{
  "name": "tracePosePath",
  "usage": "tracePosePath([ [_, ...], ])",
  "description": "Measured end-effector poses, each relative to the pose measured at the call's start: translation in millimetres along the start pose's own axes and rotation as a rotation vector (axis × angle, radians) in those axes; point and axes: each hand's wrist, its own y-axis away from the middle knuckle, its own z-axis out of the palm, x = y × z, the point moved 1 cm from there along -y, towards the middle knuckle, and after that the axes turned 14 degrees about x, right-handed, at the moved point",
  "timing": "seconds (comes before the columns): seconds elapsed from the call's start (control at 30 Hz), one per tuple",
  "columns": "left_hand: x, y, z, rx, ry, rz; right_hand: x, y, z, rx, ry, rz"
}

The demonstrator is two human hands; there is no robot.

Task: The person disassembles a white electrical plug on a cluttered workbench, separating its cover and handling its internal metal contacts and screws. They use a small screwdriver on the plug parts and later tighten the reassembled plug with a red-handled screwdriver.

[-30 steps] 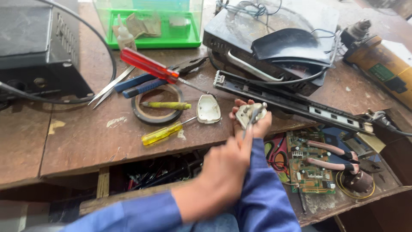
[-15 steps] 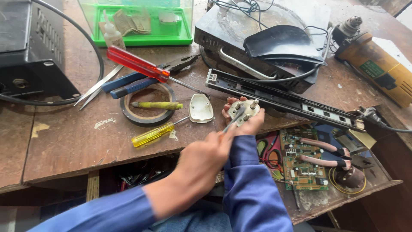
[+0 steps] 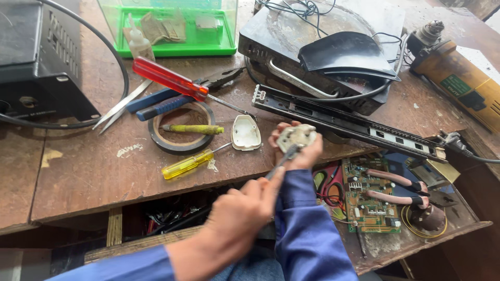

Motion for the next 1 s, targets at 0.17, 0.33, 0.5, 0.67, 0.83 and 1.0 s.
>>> tracePosePath([
  [0.17, -12.9, 12.6, 24.7, 0.051, 0.073, -0.102, 7.1, 7.5, 12.3, 0.026, -0.088, 0.008],
  [0.33, 5.5, 10.6, 33.6, 0.033, 0.138, -0.19, 10.2, 13.9, 26.0, 0.108, -0.119, -0.056],
  [0.5, 17.0, -10.2, 28.9, 0.126, 0.114, -0.213, 4.0, 6.4, 29.2, 0.114, -0.059, -0.048],
  [0.67, 23.7, -5.3, 12.5, 0.05, -0.052, -0.17, 13.6, 4.7, 16.1, 0.076, -0.05, -0.124],
  [0.83, 13.7, -12.8, 13.8, -0.04, 0.188, -0.336, 16.4, -10.6, 10.7, 0.151, -0.099, -0.127],
  [1.0, 29.5, -10.1, 13.7, -0.226, 0.224, -0.277, 12.7, -12.3, 5.6, 0.07, -0.099, -0.112],
])
